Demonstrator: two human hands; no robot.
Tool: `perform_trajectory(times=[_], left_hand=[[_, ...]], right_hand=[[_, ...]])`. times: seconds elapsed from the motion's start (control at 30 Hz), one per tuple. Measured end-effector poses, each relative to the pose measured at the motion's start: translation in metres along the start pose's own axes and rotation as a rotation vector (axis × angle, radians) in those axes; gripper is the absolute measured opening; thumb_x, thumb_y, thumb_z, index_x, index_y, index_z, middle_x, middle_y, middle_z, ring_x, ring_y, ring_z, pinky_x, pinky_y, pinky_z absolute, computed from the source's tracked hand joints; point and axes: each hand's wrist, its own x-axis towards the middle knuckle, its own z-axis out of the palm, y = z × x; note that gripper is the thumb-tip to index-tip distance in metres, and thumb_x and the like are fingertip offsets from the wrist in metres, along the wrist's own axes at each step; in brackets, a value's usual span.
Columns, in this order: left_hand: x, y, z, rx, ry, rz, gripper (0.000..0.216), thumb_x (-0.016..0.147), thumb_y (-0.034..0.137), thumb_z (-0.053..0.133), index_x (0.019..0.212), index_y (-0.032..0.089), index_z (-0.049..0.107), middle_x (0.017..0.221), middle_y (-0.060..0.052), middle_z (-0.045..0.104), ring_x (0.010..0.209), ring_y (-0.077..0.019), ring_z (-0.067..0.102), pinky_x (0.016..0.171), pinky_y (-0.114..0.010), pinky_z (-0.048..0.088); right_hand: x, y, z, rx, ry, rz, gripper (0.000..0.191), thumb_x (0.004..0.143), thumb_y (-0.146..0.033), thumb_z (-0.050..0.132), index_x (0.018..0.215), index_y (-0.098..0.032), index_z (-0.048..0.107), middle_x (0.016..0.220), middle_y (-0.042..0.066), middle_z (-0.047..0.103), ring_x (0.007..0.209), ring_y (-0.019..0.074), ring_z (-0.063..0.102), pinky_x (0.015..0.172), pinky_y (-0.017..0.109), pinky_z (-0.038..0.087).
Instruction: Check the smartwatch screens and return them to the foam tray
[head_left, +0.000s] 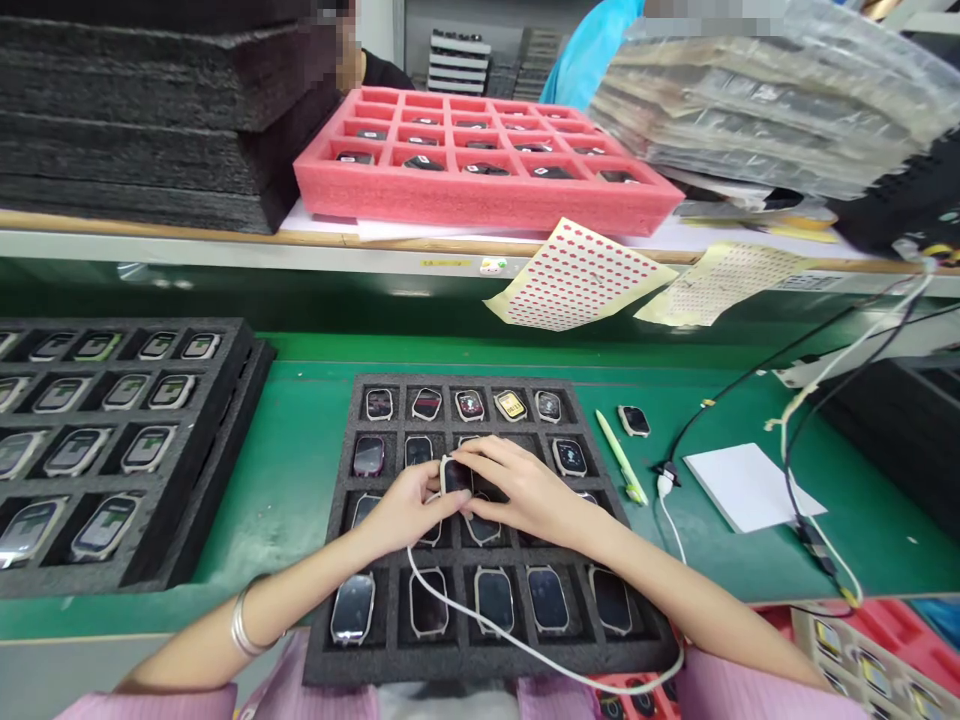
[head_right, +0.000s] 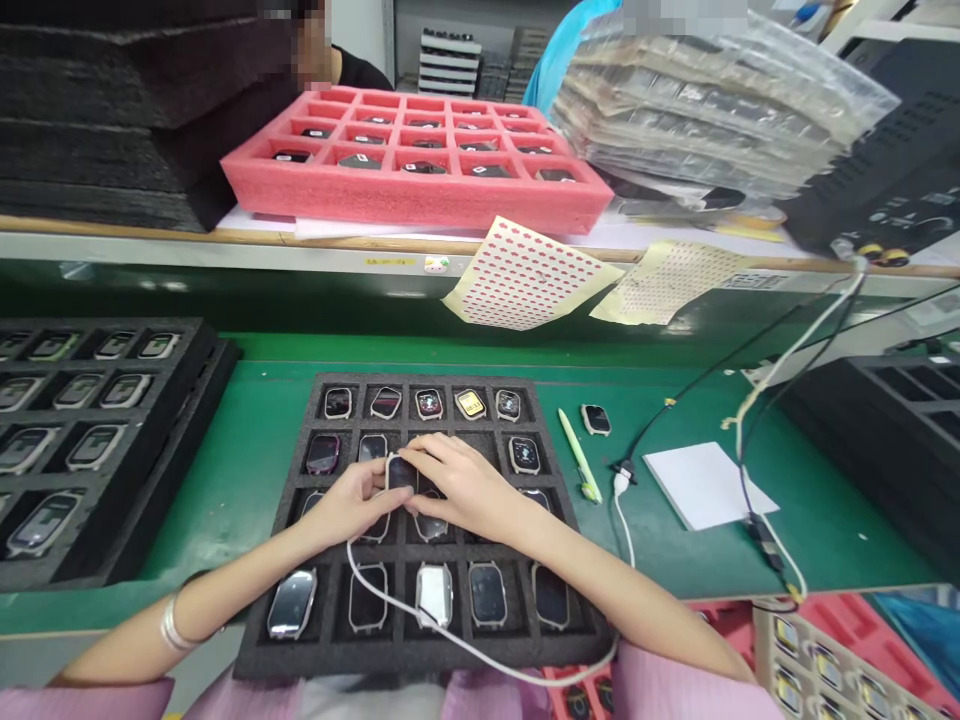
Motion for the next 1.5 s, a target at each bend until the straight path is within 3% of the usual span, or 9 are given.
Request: perform_trajectory(times=[0.3, 0.63, 0.8, 0.97, 1.17, 1.5], left_hand=[[-0.004, 0.012, -0.001, -0.05, 0.017, -0.044, 0.034, 0.067, 0.036, 0.078, 0.087, 0.011, 0.067, 0.077, -0.005, 0.069, 0.068, -0.017, 0.061, 0.063, -0.025, 0.045], [-0.005, 0.018, 0.001, -0.078, 0.001, -0.046, 0.031, 0.065, 0.037, 0.079, 0.078, 0.011, 0.066, 0.064, 0.0, 0.06, 0.057, -0.0113, 0.05, 0.055, -0.022, 0.039], [-0.006, 0.022, 0.002, -0.059, -0.008, -0.069, 0.029, 0.067, 0.037, 0.078, 0.076, 0.011, 0.065, 0.056, 0.004, 0.052, 0.045, -0.0062, 0.036, 0.046, -0.02, 0.033], [-0.006, 0.017, 0.0, -0.05, -0.022, -0.064, 0.031, 0.068, 0.036, 0.077, 0.083, 0.011, 0.066, 0.062, 0.002, 0.055, 0.054, -0.0096, 0.045, 0.053, -0.021, 0.036], [-0.005, 0.007, -0.002, -0.036, -0.049, -0.03, 0.029, 0.071, 0.034, 0.075, 0.087, 0.011, 0.066, 0.076, -0.002, 0.059, 0.069, -0.0142, 0.052, 0.065, -0.025, 0.04], [-0.003, 0.002, -0.004, 0.039, -0.064, 0.029, 0.028, 0.074, 0.035, 0.072, 0.087, 0.012, 0.064, 0.079, -0.003, 0.059, 0.073, -0.0154, 0.053, 0.07, -0.026, 0.041]], right_hand=[[-0.002, -0.004, 0.015, 0.106, 0.181, -0.025, 0.043, 0.078, -0.021, 0.065, 0.119, -0.017, 0.051, 0.106, 0.012, 0.06, 0.099, 0.0254, 0.06, 0.083, 0.039, 0.053], [-0.007, -0.004, 0.016, 0.171, 0.2, -0.038, 0.046, 0.083, -0.025, 0.064, 0.126, -0.017, 0.048, 0.11, 0.013, 0.058, 0.1, 0.0251, 0.059, 0.084, 0.04, 0.053], [-0.008, -0.005, 0.015, 0.127, 0.208, -0.045, 0.045, 0.084, -0.03, 0.064, 0.125, -0.017, 0.05, 0.108, 0.013, 0.059, 0.098, 0.0252, 0.059, 0.082, 0.04, 0.053], [-0.008, -0.006, 0.016, 0.064, 0.22, -0.021, 0.046, 0.082, -0.04, 0.067, 0.119, -0.016, 0.054, 0.105, 0.013, 0.061, 0.096, 0.0259, 0.06, 0.082, 0.041, 0.052], [-0.009, -0.007, 0.016, 0.049, 0.212, -0.005, 0.041, 0.084, -0.038, 0.065, 0.116, -0.015, 0.054, 0.104, 0.012, 0.061, 0.094, 0.0254, 0.06, 0.082, 0.04, 0.052], [-0.009, -0.007, 0.015, 0.069, 0.192, 0.01, 0.039, 0.084, -0.036, 0.066, 0.115, -0.015, 0.054, 0.104, 0.012, 0.06, 0.095, 0.0247, 0.059, 0.083, 0.039, 0.051]])
